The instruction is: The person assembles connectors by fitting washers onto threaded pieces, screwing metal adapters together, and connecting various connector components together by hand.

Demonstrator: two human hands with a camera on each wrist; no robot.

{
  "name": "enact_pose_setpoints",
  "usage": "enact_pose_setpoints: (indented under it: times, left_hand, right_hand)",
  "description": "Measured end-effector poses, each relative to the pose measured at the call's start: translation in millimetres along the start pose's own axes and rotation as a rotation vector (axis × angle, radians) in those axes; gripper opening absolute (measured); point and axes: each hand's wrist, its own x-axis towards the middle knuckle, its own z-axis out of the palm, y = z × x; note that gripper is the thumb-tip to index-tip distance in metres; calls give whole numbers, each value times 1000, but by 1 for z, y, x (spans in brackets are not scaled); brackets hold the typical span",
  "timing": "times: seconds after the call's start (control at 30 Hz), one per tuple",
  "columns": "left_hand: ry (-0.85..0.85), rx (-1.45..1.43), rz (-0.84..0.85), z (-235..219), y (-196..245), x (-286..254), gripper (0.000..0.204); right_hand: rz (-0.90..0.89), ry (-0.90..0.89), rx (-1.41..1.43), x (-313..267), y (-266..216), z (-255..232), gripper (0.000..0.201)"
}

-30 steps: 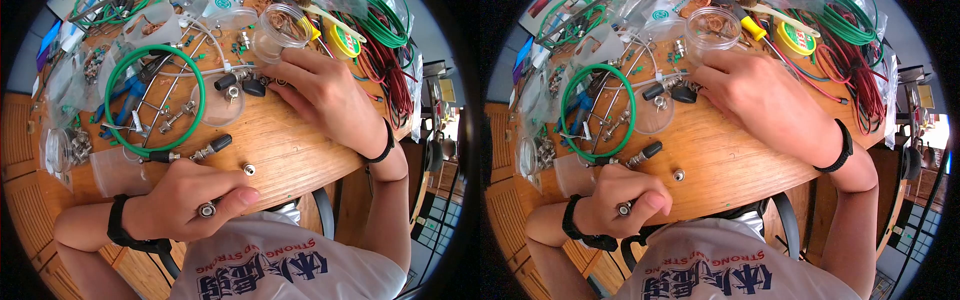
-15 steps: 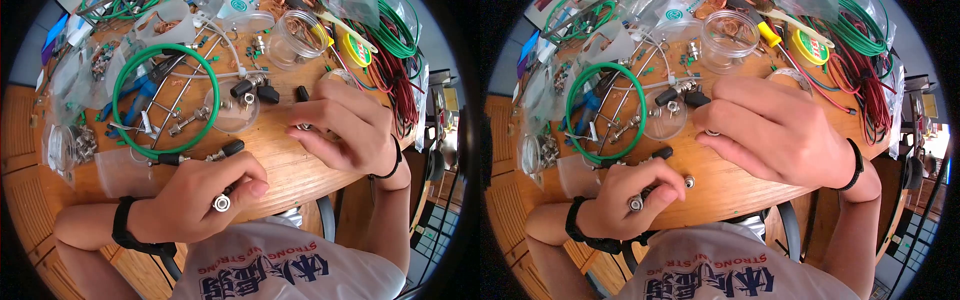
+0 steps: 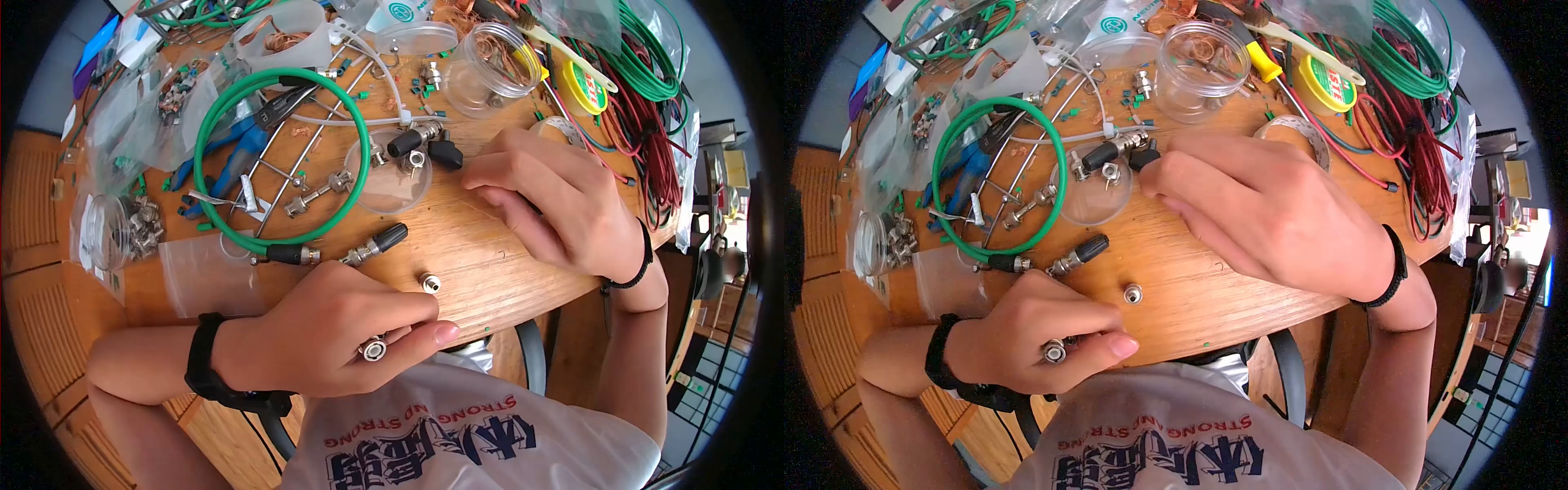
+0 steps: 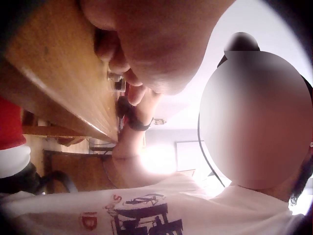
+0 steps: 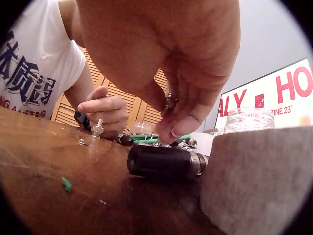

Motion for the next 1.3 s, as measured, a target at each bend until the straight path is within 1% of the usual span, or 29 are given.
enact_pose_setpoints:
  times: [0.03,0.13,0.23,0.3,0.4,0.57,0.63,0.67,0.73,0.77,0.87,0.93,0.97,1.03,1.07,1.1,1.17,1.2,1.23,1.27,1.3]
  left_hand:
    - [8,-4,3,0,0,1,23]
    - [4,-36,18,0,1,-1,28]
    - [-3,-69,17,2,1,-2,33]
    - [11,-75,39,4,-1,-3,35]
    - [17,1,47,3,0,-2,34]
    - [12,-27,26,4,-1,-3,31]
    - [60,-59,35,6,-2,-3,28]
    - [60,-59,33,5,-1,-4,28]
    - [52,-89,33,4,0,-3,25]
    - [55,-90,32,4,-1,-3,25]
    - [25,-90,45,3,-2,-3,22]
    - [24,-123,2,3,-1,-3,21]
    - [25,-126,-1,3,0,-3,21]
    - [43,-97,-13,2,1,-3,19]
    - [39,-98,-16,2,2,-3,19]
    - [47,-91,-41,2,2,-3,19]
    - [48,-82,-67,1,2,-2,19]
    - [27,-98,-111,0,2,-2,18]
    - [6,-115,-157,-1,2,-2,18]
    - [2,-117,-160,1,0,-3,18]
    - [64,-191,-113,4,-2,-3,18]
  right_hand:
    - [23,-15,-6,1,-2,-2,22]
    - [11,-66,-10,7,2,-8,25]
    - [4,-98,-24,15,-1,-14,24]
    - [-10,-85,-69,22,-7,-13,23]
    - [-19,-78,-108,36,-15,-7,24]
    - [-25,-72,-154,55,-20,8,26]
    - [24,-103,-219,61,-22,14,19]
    - [24,-103,-217,63,-22,15,19]
    - [99,-168,-250,65,-21,16,22]
    - [97,-170,-249,65,-19,18,22]
    - [72,-134,-213,65,-13,20,21]
    - [-12,-59,-120,65,-14,11,17]
    - [-11,-61,-116,64,-18,4,17]
    - [67,-95,-82,59,-27,-10,15]
    - [12,-98,-33,55,-24,-13,15]
    - [17,-94,-31,52,-22,-12,15]
    - [-99,-51,148,42,-20,-9,19]
    - [-132,-54,133,39,-21,-10,25]
    - [-128,-52,136,34,-22,-11,25]
    - [-132,-30,159,29,-24,-11,26]
    - [-137,-9,182,26,-25,-10,28]
